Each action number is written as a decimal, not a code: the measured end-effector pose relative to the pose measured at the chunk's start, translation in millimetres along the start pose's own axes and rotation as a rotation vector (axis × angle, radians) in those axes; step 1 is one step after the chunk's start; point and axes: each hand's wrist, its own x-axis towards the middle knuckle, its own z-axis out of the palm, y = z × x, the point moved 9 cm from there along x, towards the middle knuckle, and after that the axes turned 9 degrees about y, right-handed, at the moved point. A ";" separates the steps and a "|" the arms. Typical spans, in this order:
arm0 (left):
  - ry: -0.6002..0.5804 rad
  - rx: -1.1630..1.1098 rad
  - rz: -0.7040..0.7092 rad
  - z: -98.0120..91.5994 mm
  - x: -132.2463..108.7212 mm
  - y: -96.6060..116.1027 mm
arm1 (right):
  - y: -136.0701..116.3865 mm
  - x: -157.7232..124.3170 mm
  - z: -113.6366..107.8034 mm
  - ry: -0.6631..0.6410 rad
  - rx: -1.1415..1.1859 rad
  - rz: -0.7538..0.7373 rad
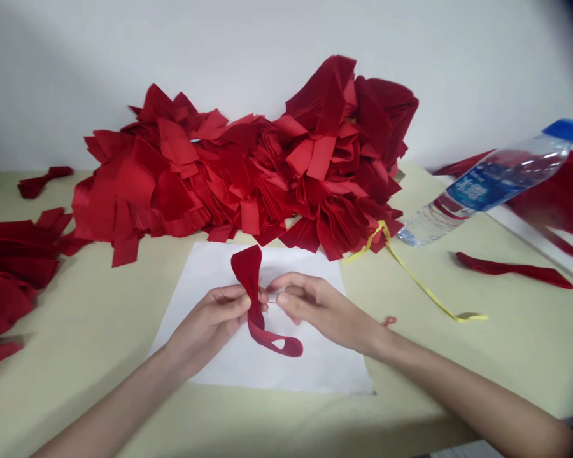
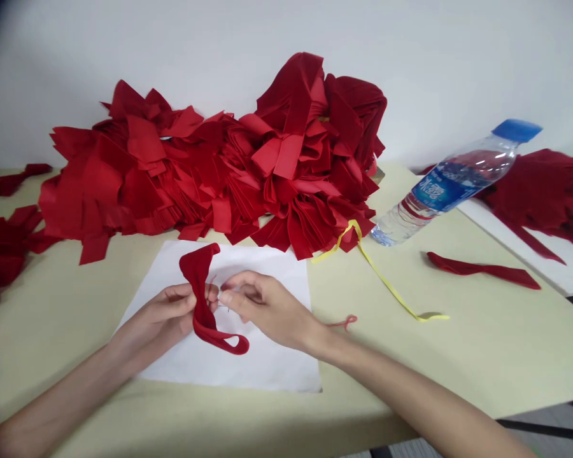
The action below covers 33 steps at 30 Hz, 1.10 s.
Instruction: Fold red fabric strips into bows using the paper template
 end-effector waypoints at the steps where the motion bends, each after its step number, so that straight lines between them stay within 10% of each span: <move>1: 0.010 -0.010 -0.003 -1.4 0.1 0.4 | -2.3 -0.6 -2.5 0.014 -0.049 -0.026; 23: 0.058 0.074 0.015 -9.7 2.5 1.3 | 1.4 -3.1 -53.1 0.239 -0.598 -0.156; 27: 0.040 0.108 0.007 -5.4 1.3 -0.3 | -12.3 -4.4 -44.1 0.325 -0.568 -0.301; 33: 0.037 0.072 0.010 -0.5 -0.4 -0.1 | -5.8 5.2 5.5 0.028 -0.182 -0.130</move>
